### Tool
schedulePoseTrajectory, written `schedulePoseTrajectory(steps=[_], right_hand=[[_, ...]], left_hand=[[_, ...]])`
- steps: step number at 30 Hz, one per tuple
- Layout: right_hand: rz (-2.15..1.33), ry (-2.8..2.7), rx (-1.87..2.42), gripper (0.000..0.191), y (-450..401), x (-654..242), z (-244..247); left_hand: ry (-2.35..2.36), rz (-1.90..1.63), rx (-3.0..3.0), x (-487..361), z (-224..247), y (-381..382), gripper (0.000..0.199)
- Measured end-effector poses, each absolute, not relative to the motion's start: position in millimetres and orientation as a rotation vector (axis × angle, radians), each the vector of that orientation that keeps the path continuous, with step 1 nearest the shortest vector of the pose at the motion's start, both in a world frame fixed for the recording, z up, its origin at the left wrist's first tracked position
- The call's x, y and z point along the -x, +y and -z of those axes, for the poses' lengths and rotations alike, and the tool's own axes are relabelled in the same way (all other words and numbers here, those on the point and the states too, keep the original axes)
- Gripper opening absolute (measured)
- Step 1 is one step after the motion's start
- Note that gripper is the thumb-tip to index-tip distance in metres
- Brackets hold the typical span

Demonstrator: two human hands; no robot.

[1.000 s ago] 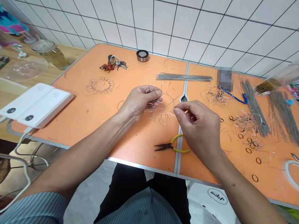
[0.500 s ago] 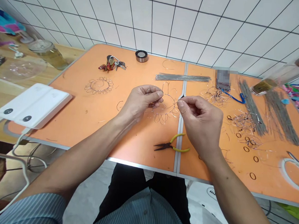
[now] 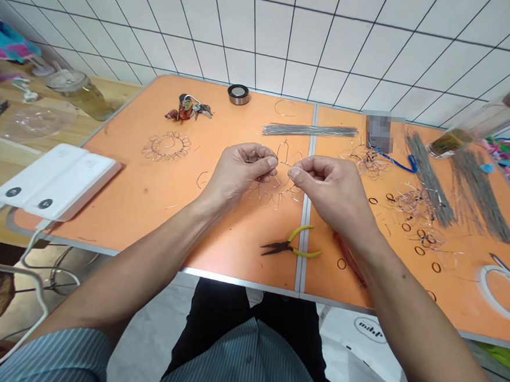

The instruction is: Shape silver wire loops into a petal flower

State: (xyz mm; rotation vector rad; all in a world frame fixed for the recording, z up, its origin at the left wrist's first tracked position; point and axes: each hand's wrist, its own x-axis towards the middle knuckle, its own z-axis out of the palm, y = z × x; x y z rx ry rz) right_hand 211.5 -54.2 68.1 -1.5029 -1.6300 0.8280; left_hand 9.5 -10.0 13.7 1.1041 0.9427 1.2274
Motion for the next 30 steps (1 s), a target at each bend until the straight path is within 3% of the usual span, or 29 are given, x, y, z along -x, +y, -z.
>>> schedulePoseTrajectory(steps=[11,20,27,30], right_hand=[[-0.733,-1.832,1.599,0.022,-37.6,-207.8,-66.3],[-0.608,-1.959,1.602,0.044,-33.6,-207.7,-66.3],[-0.399,-1.920,1.495,0.013,-43.4,-211.0,-55.2],[-0.249,-1.933,1.392,0.012,-46.4,-214.7,-46.3]], left_hand=[[0.938,-1.215,-1.141,-11.8,-17.4,-13.0,0.017],[0.908,-1.219,-1.186,-11.9,-15.2,-13.9,0.017],[0.911,-1.243,-1.085,-9.7,-16.2,-12.2,0.024],[0.938,-1.232,-1.040,-9.7,-17.7,-12.8,0.024]])
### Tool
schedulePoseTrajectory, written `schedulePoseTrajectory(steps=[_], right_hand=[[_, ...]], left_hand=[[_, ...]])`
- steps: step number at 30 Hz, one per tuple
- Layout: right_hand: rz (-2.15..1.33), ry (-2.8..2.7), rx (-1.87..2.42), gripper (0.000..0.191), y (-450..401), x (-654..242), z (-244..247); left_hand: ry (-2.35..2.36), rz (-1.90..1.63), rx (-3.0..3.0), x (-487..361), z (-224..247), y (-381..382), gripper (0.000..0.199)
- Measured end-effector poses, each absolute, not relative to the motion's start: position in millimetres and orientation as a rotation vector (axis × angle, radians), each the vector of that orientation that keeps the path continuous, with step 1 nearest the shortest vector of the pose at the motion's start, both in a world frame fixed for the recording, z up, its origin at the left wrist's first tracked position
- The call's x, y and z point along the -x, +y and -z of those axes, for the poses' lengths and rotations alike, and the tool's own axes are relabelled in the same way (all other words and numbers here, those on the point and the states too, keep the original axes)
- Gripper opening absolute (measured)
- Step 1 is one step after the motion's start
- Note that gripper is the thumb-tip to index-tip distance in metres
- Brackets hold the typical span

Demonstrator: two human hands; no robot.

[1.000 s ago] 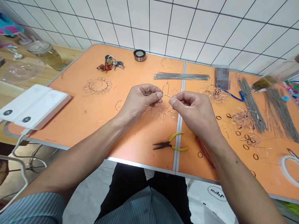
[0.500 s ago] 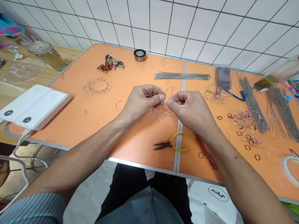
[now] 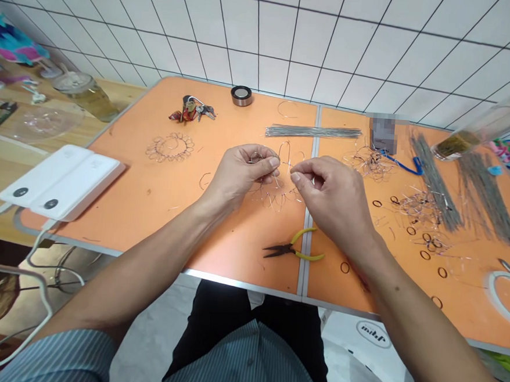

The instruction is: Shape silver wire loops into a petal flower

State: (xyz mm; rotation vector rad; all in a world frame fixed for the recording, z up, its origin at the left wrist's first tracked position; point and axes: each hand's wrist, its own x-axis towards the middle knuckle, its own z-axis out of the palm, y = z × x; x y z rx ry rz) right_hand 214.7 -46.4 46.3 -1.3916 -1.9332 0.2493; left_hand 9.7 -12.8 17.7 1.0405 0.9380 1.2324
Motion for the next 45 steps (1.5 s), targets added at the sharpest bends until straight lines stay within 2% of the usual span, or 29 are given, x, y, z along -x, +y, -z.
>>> schedulePoseTrajectory(steps=[6,9,13,16,24,28,34,41,45], right_hand=[[0.007,-1.949,1.300,0.016,-55.4,-214.4,-43.2],[0.144,-2.012,1.327,0.009,-62.9,-210.5,-36.2],[0.406,-2.036,1.350,0.028,-65.6,-205.5,-20.6],[0.520,-2.063,1.353,0.030,-62.7,-203.0,-16.0],[0.502,-2.053,1.396,0.033,-58.0,-201.2,-15.8],[0.607,-2.097,1.367,0.028,-57.4,-201.3,-16.1],[0.834,-2.215,1.281,0.037,-57.8,-201.2,-22.2],[0.635,-2.338,1.323,0.046,-54.2,-195.8,-32.2],[0.748,-2.347,1.266,0.047,-53.7,-195.4,-32.0]], left_hand=[[0.967,-1.229,-1.034,-9.1,-19.5,-13.7,0.020],[1.004,-1.238,-1.005,-9.3,-17.8,-12.8,0.020],[1.002,-1.266,-0.974,-10.2,-14.0,-11.8,0.020],[0.974,-1.273,-0.965,-10.6,-13.0,-12.1,0.022],[0.982,-1.271,-0.937,-11.3,-15.5,-12.3,0.020],[0.979,-1.265,-0.941,-11.5,-13.2,-12.2,0.020],[0.957,-1.281,-0.967,-11.7,-10.1,-11.9,0.019],[0.975,-1.270,-0.943,-13.6,-13.9,-12.2,0.021],[0.913,-1.306,-0.932,-12.6,-11.9,-11.4,0.027]])
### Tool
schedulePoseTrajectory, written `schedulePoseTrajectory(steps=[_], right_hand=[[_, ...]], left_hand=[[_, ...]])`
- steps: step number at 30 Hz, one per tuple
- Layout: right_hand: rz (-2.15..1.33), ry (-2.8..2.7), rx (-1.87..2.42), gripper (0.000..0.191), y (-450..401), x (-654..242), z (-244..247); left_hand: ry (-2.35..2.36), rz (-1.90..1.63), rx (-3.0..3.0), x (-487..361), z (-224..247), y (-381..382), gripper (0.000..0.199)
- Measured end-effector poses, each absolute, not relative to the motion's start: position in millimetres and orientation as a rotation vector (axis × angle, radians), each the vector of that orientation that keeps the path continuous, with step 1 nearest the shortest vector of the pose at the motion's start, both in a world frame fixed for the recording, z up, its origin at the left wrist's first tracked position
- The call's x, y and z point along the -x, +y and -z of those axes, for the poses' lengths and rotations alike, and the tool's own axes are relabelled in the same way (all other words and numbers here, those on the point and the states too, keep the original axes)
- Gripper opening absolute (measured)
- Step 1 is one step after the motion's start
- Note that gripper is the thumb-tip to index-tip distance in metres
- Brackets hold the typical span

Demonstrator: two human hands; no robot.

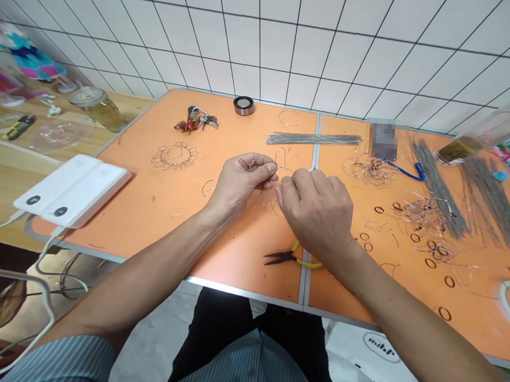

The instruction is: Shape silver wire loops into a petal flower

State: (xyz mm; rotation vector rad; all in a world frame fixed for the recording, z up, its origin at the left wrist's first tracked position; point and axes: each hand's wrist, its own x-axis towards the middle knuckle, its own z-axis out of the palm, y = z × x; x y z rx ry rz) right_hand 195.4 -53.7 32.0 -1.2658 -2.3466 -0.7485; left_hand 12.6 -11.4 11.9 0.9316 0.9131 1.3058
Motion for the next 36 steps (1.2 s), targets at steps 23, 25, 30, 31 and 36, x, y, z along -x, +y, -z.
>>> schedulePoseTrajectory(steps=[23,25,30,31,36], right_hand=[[0.435,-2.124,1.339,0.029,-74.4,-203.3,-53.2],[0.212,-2.084,1.394,0.026,-70.5,-205.0,-60.2],[-0.055,-2.034,1.485,0.020,-54.4,-202.9,-62.1],[-0.082,-2.025,1.502,0.019,-51.9,-202.2,-60.7],[-0.176,-1.976,1.529,0.016,-44.4,-199.9,-54.6]], left_hand=[[0.898,-1.323,-1.003,-10.8,-8.2,-7.5,0.023],[0.892,-1.331,-1.040,-11.7,-8.1,-8.0,0.017],[0.862,-1.365,-1.124,-13.2,-3.4,-6.2,0.011],[0.856,-1.373,-1.138,-13.1,-2.2,-5.6,0.011],[0.814,-1.402,-1.229,-11.8,1.4,-4.9,0.011]])
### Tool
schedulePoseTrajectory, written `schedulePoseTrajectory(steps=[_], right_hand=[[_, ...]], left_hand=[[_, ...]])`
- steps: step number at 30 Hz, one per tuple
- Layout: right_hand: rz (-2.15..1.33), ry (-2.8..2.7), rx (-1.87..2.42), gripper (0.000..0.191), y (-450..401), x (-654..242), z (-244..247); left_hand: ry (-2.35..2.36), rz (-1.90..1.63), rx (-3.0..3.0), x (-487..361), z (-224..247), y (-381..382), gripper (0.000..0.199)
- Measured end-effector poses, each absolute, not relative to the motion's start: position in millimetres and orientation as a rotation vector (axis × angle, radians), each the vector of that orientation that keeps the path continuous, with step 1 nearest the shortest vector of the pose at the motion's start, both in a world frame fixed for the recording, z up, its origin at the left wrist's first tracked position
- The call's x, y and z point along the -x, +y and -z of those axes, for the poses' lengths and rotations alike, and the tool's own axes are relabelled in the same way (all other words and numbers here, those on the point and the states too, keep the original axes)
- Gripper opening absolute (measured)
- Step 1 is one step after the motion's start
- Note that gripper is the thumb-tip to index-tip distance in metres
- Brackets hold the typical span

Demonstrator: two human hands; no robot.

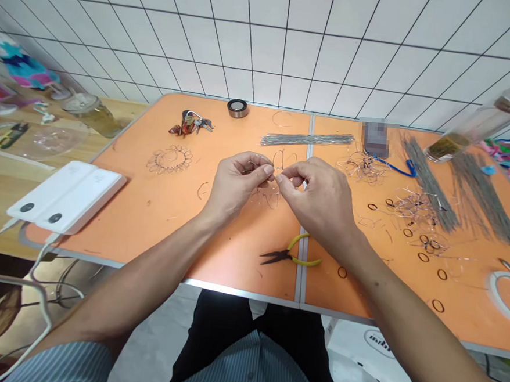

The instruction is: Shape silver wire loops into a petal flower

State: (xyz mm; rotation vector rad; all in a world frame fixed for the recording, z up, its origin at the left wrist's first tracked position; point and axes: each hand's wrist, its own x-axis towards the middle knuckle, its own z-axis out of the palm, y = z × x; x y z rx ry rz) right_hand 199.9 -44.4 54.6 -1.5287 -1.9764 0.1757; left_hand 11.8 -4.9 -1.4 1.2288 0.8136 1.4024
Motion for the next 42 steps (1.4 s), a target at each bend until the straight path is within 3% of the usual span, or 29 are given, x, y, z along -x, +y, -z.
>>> schedulePoseTrajectory(steps=[15,22,27,34,38,42], right_hand=[[-0.462,-1.864,1.468,0.009,-45.8,-194.3,-57.7],[-0.141,-2.040,1.701,0.019,-82.9,-264.5,-60.5],[-0.153,-2.124,1.909,0.023,-111.5,-310.9,-33.5],[-0.072,-2.748,1.215,0.042,-122.9,-283.9,0.7],[-0.048,-2.846,1.152,0.024,-110.5,-281.4,6.1],[-0.264,-2.777,1.378,0.005,-112.4,-278.7,4.2]], left_hand=[[0.846,-1.415,-1.243,-9.8,2.2,-4.6,0.014],[0.953,-1.434,-1.230,-6.9,-1.1,-2.6,0.035],[0.992,-1.421,-1.215,-7.1,-3.9,-4.1,0.035],[0.939,-1.407,-1.205,-7.5,2.3,-0.2,0.044],[0.952,-1.380,-1.159,-6.0,2.8,2.7,0.046],[0.927,-1.380,-1.169,-4.7,2.8,3.0,0.037]])
